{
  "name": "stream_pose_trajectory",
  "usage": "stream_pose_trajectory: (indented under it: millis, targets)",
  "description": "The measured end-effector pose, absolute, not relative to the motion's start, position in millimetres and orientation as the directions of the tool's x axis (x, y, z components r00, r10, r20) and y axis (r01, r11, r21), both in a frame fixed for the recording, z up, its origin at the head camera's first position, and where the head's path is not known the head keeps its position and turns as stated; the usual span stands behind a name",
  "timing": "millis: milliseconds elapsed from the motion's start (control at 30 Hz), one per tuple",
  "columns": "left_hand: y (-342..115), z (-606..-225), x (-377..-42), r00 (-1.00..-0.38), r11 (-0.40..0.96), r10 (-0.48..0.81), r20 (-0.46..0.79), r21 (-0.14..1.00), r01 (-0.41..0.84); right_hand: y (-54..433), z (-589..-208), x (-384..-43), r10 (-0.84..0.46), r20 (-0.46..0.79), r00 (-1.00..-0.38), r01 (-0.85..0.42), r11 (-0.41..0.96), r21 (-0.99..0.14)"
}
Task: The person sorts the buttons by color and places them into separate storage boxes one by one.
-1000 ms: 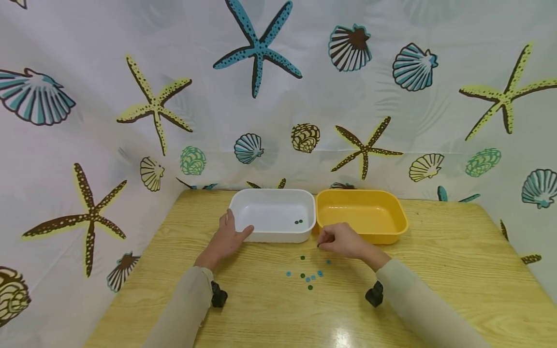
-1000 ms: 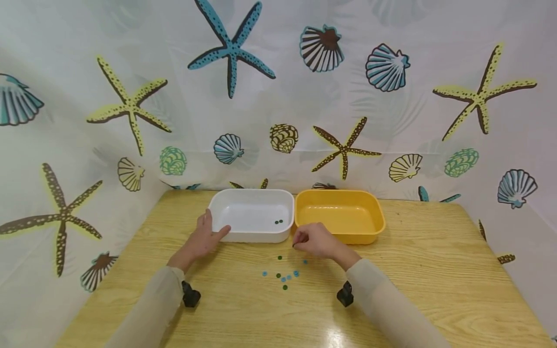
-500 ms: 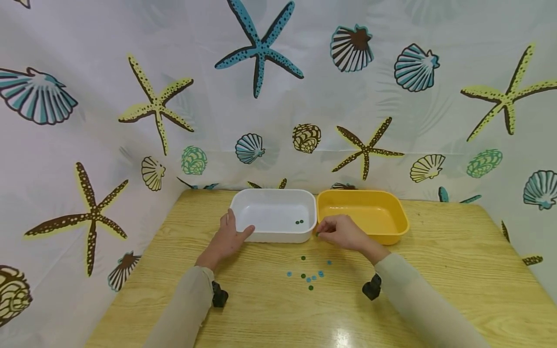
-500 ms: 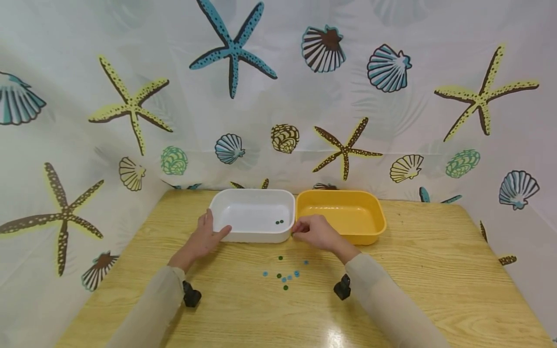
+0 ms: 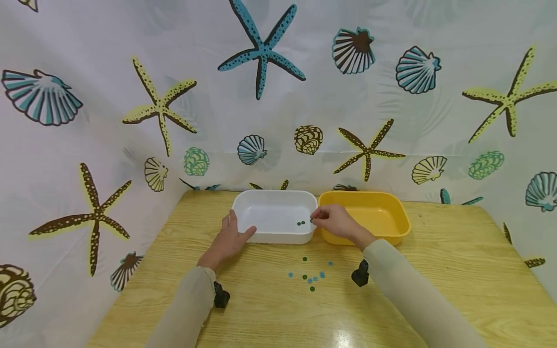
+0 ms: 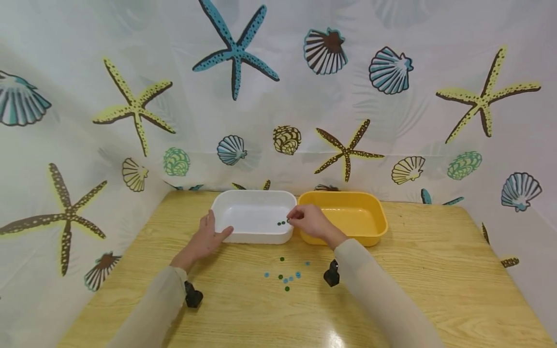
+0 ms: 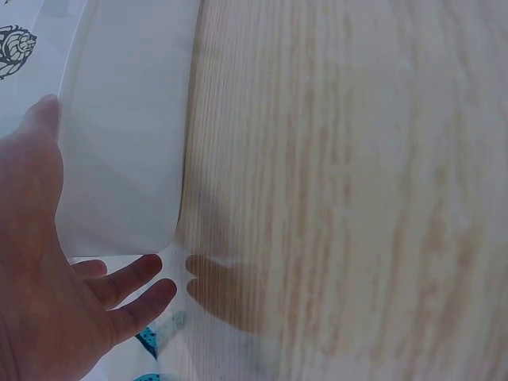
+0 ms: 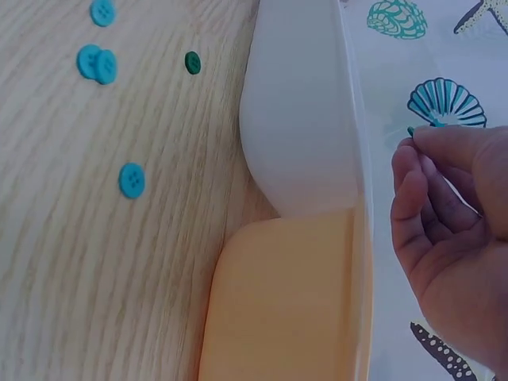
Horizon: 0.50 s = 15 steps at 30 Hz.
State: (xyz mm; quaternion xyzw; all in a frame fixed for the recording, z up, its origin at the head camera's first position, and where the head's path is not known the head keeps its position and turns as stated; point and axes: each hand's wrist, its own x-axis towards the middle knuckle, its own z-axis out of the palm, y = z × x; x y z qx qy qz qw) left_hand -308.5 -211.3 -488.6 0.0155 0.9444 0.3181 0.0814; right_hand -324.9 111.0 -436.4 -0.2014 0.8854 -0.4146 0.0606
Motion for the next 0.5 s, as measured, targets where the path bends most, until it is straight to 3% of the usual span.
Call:
stream_pose_trajectory:
  millis: [500]
  targets:
    - [-211,-489,-308,-0.987,0.799,0.078,-0.142,0.6,-0.023,99,-437,-350,-0.356,-0.022,-0.934,-0.211,0.601,-0.771]
